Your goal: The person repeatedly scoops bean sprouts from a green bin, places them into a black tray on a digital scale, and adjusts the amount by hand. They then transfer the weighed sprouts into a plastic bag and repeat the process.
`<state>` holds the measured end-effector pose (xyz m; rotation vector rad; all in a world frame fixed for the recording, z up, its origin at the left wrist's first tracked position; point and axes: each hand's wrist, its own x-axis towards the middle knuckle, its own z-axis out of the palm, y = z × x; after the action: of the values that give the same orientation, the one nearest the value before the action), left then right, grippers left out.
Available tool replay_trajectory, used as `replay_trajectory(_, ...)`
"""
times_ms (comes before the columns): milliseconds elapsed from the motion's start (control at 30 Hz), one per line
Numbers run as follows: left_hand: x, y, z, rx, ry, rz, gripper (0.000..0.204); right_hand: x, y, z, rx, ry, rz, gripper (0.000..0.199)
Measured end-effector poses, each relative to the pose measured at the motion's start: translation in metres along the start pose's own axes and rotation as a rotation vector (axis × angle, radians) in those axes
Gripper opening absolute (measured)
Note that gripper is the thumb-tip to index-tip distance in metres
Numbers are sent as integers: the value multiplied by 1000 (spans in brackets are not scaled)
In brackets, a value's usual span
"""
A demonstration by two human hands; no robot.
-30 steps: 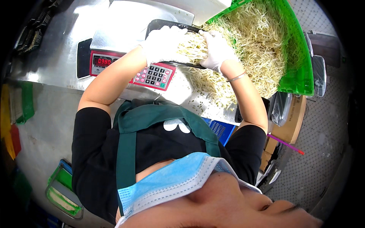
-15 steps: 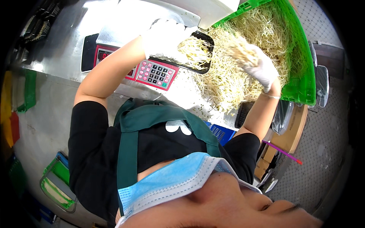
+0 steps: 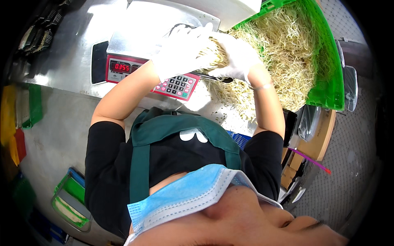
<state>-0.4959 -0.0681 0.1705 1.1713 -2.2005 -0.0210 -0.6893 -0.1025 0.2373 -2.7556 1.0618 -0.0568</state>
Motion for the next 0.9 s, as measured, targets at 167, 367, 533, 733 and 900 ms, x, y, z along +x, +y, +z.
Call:
replay_trajectory(167, 4, -4, 12, 119, -46, 231, 67, -27, 13, 38, -199, 48, 127, 68)
replay_trajectory(367, 3, -9, -17, -65, -106, 37, 52, -65, 21, -2, 133, 331, 89, 59)
replay_trajectory(533, -31, 4, -14, -169, 186, -164, 72, -100, -1, 77, 736, 757, 335, 90)
replay_trajectory(733, 9, -10, 6, 81, -62, 151, 80, -11, -19, 44, 352, 343, 272, 77)
replay_trajectory(900, -6, -20, -37, -143, -271, -17, 73, 11, -41, 59, 110, 701, -12, 47)
